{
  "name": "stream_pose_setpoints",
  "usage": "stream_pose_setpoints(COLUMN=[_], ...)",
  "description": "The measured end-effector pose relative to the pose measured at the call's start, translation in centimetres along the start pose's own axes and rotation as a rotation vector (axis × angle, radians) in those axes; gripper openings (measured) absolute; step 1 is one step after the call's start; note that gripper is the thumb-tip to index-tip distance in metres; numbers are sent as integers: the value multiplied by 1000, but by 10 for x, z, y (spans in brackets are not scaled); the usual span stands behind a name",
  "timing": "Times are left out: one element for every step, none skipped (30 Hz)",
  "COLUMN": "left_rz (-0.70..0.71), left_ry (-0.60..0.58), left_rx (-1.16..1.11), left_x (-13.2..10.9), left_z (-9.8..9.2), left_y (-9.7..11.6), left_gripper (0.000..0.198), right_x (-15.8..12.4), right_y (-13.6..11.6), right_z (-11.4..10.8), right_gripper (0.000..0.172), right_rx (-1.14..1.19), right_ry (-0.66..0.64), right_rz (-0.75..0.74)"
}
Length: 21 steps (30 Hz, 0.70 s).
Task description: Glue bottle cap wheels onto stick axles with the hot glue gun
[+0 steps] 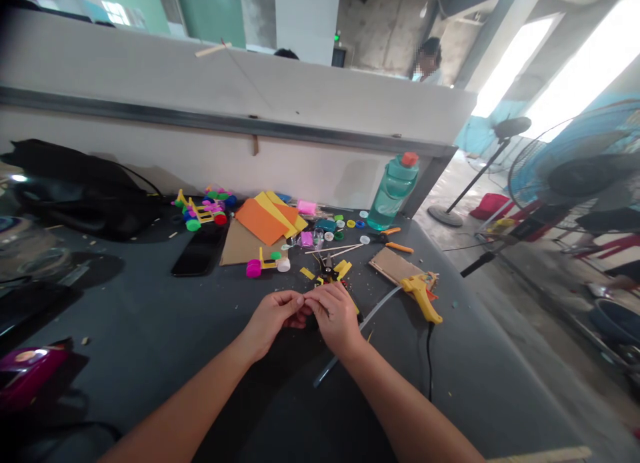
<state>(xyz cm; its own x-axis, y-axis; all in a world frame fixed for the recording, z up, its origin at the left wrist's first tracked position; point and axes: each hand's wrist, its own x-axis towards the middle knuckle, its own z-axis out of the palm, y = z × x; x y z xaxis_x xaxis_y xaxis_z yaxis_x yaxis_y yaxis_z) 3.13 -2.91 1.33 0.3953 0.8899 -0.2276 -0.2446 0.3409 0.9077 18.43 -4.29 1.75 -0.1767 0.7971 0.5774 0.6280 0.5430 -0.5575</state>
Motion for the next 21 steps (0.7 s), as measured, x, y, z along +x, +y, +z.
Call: stream_pose_setpoints(left_rz=[0, 2, 9, 22, 37, 54, 75, 95, 112, 120, 118, 108, 90, 73, 61, 60, 66, 76, 90, 102, 112], left_ry=[14, 29, 42, 54, 61, 63, 64, 62, 55, 47, 36, 23, 8, -4, -12, -12, -4, 11, 27, 40, 49], left_rx=[-7, -5, 6, 28, 56, 87, 116, 140, 156, 162, 155, 140, 118, 97, 81, 76, 84, 103, 128, 158, 186], left_x=[1, 1, 2, 3, 4, 4, 4, 4, 4, 4, 3, 3, 2, 2, 2, 1, 1, 1, 1, 1, 1], left_z=[0, -1, -1, -2, -2, -2, -2, -2, -2, -1, -1, -1, -1, -1, -1, -1, -1, -1, -1, -1, -1], left_y=[0, -1, -1, -2, -3, -3, -4, -5, -5, -5, -5, -5, -5, -4, -3, -2, -1, 0, 1, 2, 2], left_gripper=[28, 28, 29, 30, 31, 32, 34, 35, 36, 37, 38, 37, 36, 34, 33, 31, 31, 31, 32, 34, 35], right_x=[0, 0, -1, -1, -1, -1, -1, -1, -1, -1, -1, -1, -1, -1, -1, -1, -2, -2, -2, -2, -2], right_y=[0, 1, 1, 2, 3, 3, 3, 3, 3, 3, 2, 2, 2, 1, 1, 1, 0, 0, -1, -1, -2], right_z=[0, 1, 2, 2, 3, 3, 4, 3, 3, 3, 3, 3, 3, 3, 3, 3, 4, 4, 5, 5, 5], right_gripper=[19, 21, 23, 23, 21, 18, 14, 10, 7, 5, 3, 3, 2, 2, 3, 5, 9, 14, 18, 21, 20], right_rx=[1, 2, 4, 7, 13, 20, 23, 23, 21, 16, 9, 4, 0, -3, -5, -5, -3, 0, 4, 8, 11], right_ry=[-8, -16, -25, -31, -33, -31, -24, -15, -5, 3, 8, 13, 15, 17, 18, 14, 5, -7, -20, -33, -41], right_rz=[-6, -13, -21, -27, -29, -27, -20, -6, 10, 26, 38, 47, 54, 56, 56, 53, 48, 40, 34, 29, 25])
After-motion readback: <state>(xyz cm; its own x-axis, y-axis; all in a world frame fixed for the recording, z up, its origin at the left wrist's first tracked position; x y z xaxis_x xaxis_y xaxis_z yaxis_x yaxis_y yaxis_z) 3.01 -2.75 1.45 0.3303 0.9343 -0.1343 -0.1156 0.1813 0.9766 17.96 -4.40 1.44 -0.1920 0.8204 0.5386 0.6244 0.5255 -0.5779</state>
